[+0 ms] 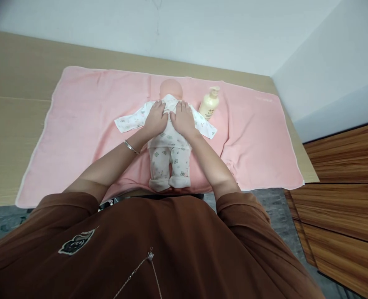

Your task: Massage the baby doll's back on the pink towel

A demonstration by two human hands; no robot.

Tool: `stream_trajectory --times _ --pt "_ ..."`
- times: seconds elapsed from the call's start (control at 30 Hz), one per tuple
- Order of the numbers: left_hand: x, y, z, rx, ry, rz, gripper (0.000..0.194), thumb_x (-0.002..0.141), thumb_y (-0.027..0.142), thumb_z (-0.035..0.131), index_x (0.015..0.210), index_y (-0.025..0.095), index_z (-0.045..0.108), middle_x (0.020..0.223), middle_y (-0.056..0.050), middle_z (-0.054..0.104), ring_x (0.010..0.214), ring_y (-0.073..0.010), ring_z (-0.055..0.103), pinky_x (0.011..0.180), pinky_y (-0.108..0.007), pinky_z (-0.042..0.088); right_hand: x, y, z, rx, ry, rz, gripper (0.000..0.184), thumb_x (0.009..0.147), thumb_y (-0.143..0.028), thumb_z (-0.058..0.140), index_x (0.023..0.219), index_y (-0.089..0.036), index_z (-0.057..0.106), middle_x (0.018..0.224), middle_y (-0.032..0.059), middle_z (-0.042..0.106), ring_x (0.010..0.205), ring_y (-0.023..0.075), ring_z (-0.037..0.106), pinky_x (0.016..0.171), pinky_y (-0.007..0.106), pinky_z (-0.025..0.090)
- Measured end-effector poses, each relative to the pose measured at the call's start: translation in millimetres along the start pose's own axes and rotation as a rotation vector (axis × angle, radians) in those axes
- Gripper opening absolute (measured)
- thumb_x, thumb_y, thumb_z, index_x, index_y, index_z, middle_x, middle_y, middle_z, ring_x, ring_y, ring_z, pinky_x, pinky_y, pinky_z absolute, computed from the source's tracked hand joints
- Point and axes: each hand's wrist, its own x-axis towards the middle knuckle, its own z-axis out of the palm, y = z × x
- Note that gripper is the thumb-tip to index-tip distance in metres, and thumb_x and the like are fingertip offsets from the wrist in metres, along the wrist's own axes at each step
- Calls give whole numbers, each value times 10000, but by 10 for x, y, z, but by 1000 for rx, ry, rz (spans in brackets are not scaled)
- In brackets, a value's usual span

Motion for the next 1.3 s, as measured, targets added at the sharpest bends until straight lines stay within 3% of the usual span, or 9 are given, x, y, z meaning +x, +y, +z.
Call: stream_trajectory --times 0.17,0.33,0.53,0.73,0.9,1.07,1.3 --pt "158 -138 -9 -85 14 -11 461 963 219 438 1372 74 594 1480 -227 550 1471 -349 427 1277 -543 278 -226 -176 59 -33 90 -93 596 1016 -201 429 1552 56 385 1627 264 370 1560 332 304 1313 452 235" --pt "40 -90 73 -59 95 -6 499 1038 311 422 1459 65 525 1560 -222 466 1518 -346 343 1295 -520 210 8 -54 55 133 174 -64 502 1017 -175 329 1460 -67 540 1580 148 490 1503 228 414 1291 400 308" --pt "102 -44 31 -56 88 -25 417 982 214 449 1338 95 628 1415 -195 598 1387 -348 492 1245 -481 331 254 62 13 111 139 34 451 1055 -315 414 1333 -6 591 1317 227 656 1285 346 575 1158 481 435" --pt "313 -141 -1 64 26 -141 387 947 205 519 1265 20 639 1295 -260 637 1282 -406 553 1177 -516 391 267 52 -22 37 70 47 518 1080 -452 457 1263 7 612 1221 243 674 1198 384 608 1092 500 470" --pt "290 -150 54 75 59 -185 322 973 237 520 1212 58 639 1246 -241 657 1248 -398 576 1146 -504 420 293 97 23 3 69 38 479 1089 -479 447 1205 -47 617 1176 209 674 1151 386 618 1039 511 493" --pt "269 -148 87 26 93 -227 237 985 284 545 1151 129 614 1222 -224 639 1266 -429 542 1158 -567 389 289 129 74 25 77 53 432 1093 -508 434 1178 -109 577 1199 173 653 1173 368 600 1036 514 484" --pt "246 -143 98 6 116 -282 139 983 290 592 1074 186 573 1187 -204 619 1255 -436 526 1159 -597 379 335 120 93 52 46 96 448 1094 -514 419 1171 -99 567 1209 185 649 1198 376 593 1042 523 476"
